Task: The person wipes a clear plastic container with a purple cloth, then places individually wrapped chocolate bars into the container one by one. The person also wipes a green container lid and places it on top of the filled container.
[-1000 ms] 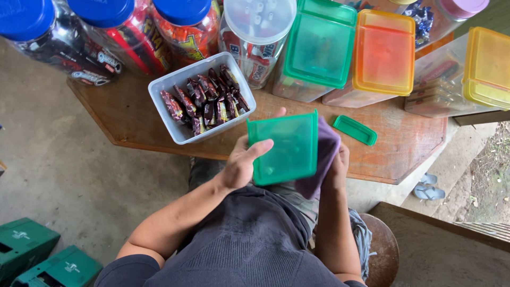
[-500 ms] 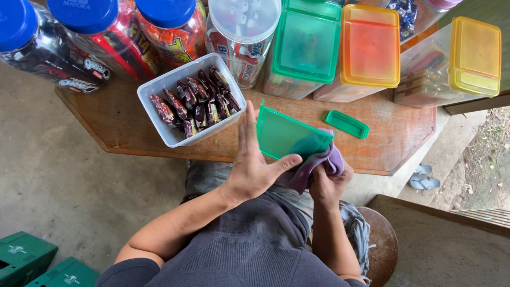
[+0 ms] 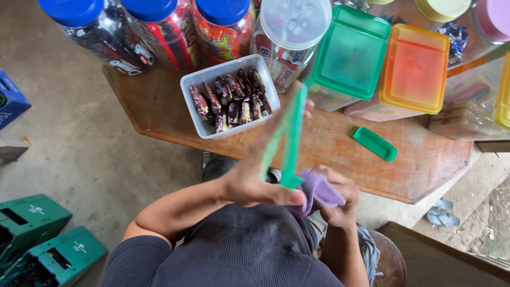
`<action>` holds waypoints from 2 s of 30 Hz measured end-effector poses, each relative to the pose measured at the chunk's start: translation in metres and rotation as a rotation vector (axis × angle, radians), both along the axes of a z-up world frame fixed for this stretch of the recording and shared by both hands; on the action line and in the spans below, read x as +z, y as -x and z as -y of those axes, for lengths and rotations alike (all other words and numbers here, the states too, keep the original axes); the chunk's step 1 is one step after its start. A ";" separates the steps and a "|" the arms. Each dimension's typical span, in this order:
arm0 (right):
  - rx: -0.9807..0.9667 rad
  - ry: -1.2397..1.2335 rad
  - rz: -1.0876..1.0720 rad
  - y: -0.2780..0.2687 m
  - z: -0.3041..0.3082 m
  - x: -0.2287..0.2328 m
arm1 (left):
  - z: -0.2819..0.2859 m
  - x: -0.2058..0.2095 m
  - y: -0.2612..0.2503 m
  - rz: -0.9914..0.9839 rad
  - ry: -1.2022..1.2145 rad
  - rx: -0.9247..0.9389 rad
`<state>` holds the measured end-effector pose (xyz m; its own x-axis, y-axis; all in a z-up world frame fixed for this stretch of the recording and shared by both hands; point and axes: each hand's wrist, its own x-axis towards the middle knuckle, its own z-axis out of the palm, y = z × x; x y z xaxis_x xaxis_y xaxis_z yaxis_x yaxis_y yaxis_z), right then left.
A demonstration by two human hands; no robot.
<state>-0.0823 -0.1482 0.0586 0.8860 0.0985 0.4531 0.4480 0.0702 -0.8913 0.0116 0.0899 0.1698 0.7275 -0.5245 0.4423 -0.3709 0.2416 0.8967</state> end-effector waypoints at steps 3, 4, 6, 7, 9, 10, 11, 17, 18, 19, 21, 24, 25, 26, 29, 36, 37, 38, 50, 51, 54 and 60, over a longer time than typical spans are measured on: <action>-0.207 0.027 -0.159 -0.012 0.003 -0.025 | -0.038 0.018 -0.021 0.223 -0.225 0.235; -0.294 0.041 -0.210 -0.020 0.002 -0.037 | -0.049 0.023 -0.029 0.317 -0.379 0.331; -0.424 0.050 -0.281 -0.031 0.003 -0.059 | -0.069 0.028 -0.044 0.479 -0.708 0.496; -0.466 0.044 -0.301 -0.037 0.005 -0.069 | -0.076 0.029 -0.050 0.547 -0.880 0.565; -0.530 0.021 -0.340 -0.042 0.007 -0.085 | -0.081 0.026 -0.057 0.545 -0.974 0.554; -0.550 0.006 -0.357 -0.044 0.008 -0.091 | -0.082 0.023 -0.059 0.542 -1.021 0.548; -0.571 -0.009 -0.374 -0.045 0.008 -0.095 | -0.083 0.021 -0.060 0.523 -1.034 0.533; -0.583 0.010 -0.372 -0.045 0.009 -0.097 | -0.080 0.008 -0.068 0.493 -1.041 0.494; -0.585 0.017 -0.370 -0.045 0.009 -0.096 | -0.080 0.007 -0.069 0.491 -1.040 0.493; -0.587 0.024 -0.368 -0.045 0.008 -0.095 | -0.080 0.006 -0.069 0.489 -1.038 0.492; -0.589 0.028 -0.370 -0.045 0.008 -0.093 | -0.079 0.005 -0.069 0.482 -1.046 0.501; -0.586 0.015 -0.381 -0.045 0.007 -0.093 | -0.079 0.005 -0.069 0.457 -1.042 0.516; -0.583 0.008 -0.382 -0.045 0.007 -0.093 | -0.079 0.005 -0.069 0.447 -1.038 0.521; -0.579 0.002 -0.383 -0.045 0.008 -0.093 | -0.079 0.005 -0.069 0.443 -1.033 0.521; -0.574 0.015 -0.374 -0.044 0.007 -0.093 | -0.079 0.004 -0.070 0.431 -1.037 0.513; -0.567 0.003 -0.385 -0.045 0.007 -0.094 | -0.079 0.005 -0.069 0.448 -1.080 0.500; -0.564 -0.005 -0.383 -0.046 0.007 -0.094 | -0.078 0.006 -0.070 0.443 -1.079 0.492; -0.561 -0.012 -0.383 -0.046 0.007 -0.094 | -0.078 0.007 -0.070 0.449 -1.097 0.484; -0.561 0.007 -0.399 -0.048 0.005 -0.092 | -0.075 0.016 -0.089 0.590 -1.118 0.223; -0.554 -0.008 -0.395 -0.047 0.005 -0.093 | -0.075 0.017 -0.092 0.625 -1.097 0.201; -0.532 -0.035 -0.378 -0.047 0.005 -0.092 | -0.078 0.024 -0.088 0.626 -1.014 0.211; -0.538 -0.028 -0.379 -0.047 0.006 -0.093 | -0.068 0.019 -0.080 0.689 -1.041 0.456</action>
<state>-0.0357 -0.1538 -0.0345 0.9068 -0.4104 0.0964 0.0830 -0.0503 -0.9953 0.0918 0.1581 0.1891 0.7181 -0.6115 0.3323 -0.6852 -0.7048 0.1838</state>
